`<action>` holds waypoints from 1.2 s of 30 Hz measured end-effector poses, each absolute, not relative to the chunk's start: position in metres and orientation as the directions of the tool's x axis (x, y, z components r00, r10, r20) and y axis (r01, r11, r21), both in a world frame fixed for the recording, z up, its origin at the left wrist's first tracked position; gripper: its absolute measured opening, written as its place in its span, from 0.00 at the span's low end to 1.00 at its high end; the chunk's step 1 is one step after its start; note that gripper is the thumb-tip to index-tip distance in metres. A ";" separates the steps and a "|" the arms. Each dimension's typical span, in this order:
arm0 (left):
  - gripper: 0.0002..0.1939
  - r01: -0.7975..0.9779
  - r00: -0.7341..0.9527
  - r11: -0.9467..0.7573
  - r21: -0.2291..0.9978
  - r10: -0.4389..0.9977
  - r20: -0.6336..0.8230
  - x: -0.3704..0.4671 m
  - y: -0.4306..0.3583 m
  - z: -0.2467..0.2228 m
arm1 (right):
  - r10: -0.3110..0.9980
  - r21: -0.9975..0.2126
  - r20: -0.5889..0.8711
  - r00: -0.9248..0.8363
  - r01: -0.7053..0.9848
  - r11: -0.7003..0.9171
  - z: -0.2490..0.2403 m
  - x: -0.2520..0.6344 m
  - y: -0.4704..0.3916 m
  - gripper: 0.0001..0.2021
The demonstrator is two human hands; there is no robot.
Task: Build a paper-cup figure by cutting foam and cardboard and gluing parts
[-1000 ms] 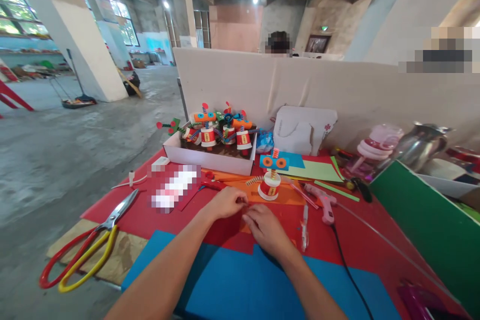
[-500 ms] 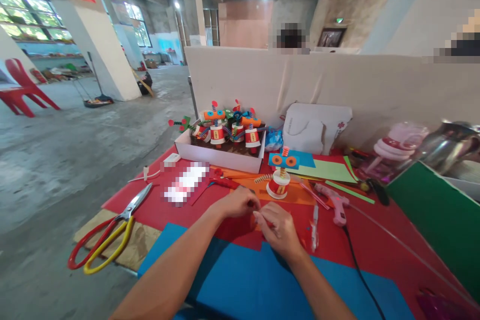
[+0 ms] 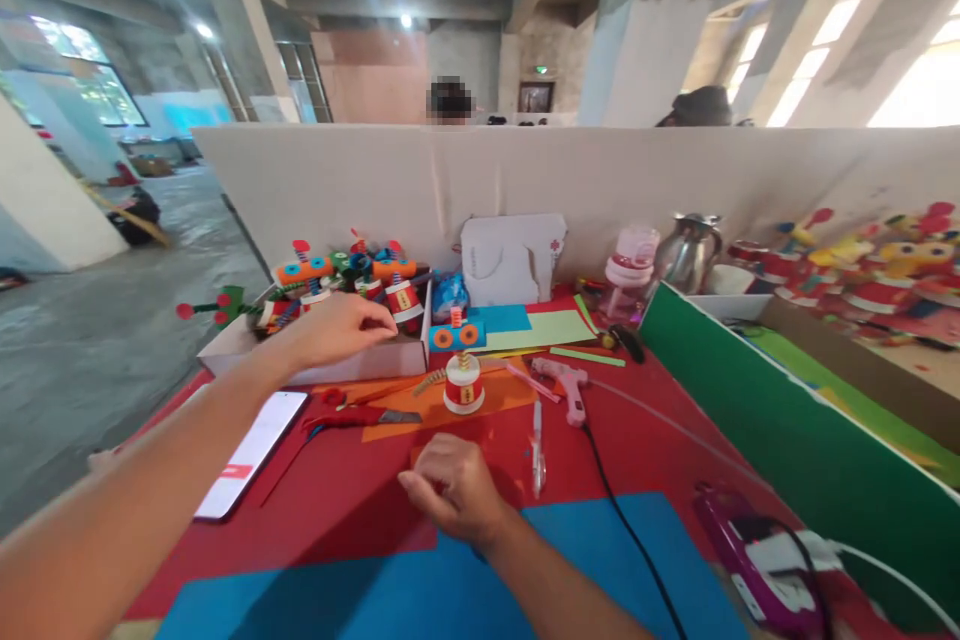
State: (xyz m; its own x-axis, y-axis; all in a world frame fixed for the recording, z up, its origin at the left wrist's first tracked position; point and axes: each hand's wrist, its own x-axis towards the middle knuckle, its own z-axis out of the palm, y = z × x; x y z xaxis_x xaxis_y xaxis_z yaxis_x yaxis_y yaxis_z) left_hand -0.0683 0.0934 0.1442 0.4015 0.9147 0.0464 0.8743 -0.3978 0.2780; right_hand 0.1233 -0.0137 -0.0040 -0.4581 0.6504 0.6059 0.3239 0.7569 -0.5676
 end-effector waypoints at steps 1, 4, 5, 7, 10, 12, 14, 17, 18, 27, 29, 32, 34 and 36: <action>0.12 0.886 0.393 -0.388 0.253 0.919 0.034 -0.066 0.107 0.150 | 0.645 -0.558 0.612 -0.457 0.328 0.762 -0.005 0.123 -0.014 0.23; 0.15 0.895 0.401 -0.390 0.216 0.916 -0.008 -0.055 0.152 0.157 | 0.637 -0.536 0.620 -0.458 0.346 0.770 -0.009 0.122 -0.013 0.22; 0.15 0.889 0.416 -0.405 0.211 0.909 -0.010 -0.051 0.168 0.155 | 0.635 -0.530 0.618 -0.463 0.352 0.772 -0.011 0.121 -0.012 0.21; 0.16 0.866 0.465 -0.456 0.203 0.885 0.003 -0.041 0.199 0.147 | 0.639 -0.524 0.611 -0.468 0.366 0.769 -0.016 0.120 -0.010 0.20; 0.17 0.831 0.523 -0.514 0.210 0.852 0.017 -0.024 0.241 0.127 | 0.649 -0.521 0.592 -0.478 0.388 0.761 -0.021 0.118 -0.008 0.21; 0.18 0.818 0.533 -0.517 0.251 0.846 0.007 -0.011 0.264 0.113 | 0.655 -0.518 0.574 -0.492 0.401 0.756 -0.023 0.116 -0.007 0.22; 0.20 0.811 0.537 -0.518 0.271 0.843 0.005 0.000 0.283 0.101 | 0.659 -0.522 0.564 -0.498 0.403 0.752 -0.025 0.114 -0.006 0.22; 0.22 0.811 0.548 -0.542 0.221 0.835 0.037 0.012 0.307 0.087 | 0.666 -0.534 0.562 -0.491 0.399 0.745 -0.026 0.112 -0.005 0.22; 0.22 0.814 0.549 -0.547 0.195 0.834 0.046 0.015 0.314 0.083 | 0.667 -0.535 0.559 -0.492 0.400 0.744 -0.026 0.112 -0.005 0.22; 0.21 0.850 0.519 -0.524 0.052 0.850 0.089 0.028 0.338 0.057 | 0.676 -0.556 0.497 -0.544 0.398 0.730 -0.026 0.110 -0.002 0.25; 0.19 0.853 0.513 -0.519 0.054 0.854 0.089 0.029 0.339 0.057 | 0.680 -0.552 0.487 -0.548 0.410 0.726 -0.025 0.110 -0.002 0.25; 0.18 0.852 0.516 -0.521 0.054 0.852 0.085 0.029 0.339 0.057 | 0.686 -0.552 0.488 -0.540 0.418 0.721 -0.025 0.110 -0.002 0.24; 0.17 0.849 0.520 -0.525 0.056 0.850 0.080 0.029 0.338 0.058 | 0.690 -0.558 0.492 -0.530 0.417 0.718 -0.026 0.110 -0.001 0.24; 0.17 0.846 0.525 -0.530 0.063 0.847 0.078 0.029 0.337 0.059 | 0.694 -0.557 0.494 -0.524 0.422 0.715 -0.027 0.110 -0.001 0.23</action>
State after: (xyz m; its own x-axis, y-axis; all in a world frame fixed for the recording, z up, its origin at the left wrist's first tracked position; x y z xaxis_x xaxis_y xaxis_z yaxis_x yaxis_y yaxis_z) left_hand 0.0288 0.3368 0.0594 0.5252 0.8474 0.0777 0.8457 -0.5299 0.0630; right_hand 0.1098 -0.0011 -0.0269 -0.5239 0.6939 0.4939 0.4222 0.7152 -0.5569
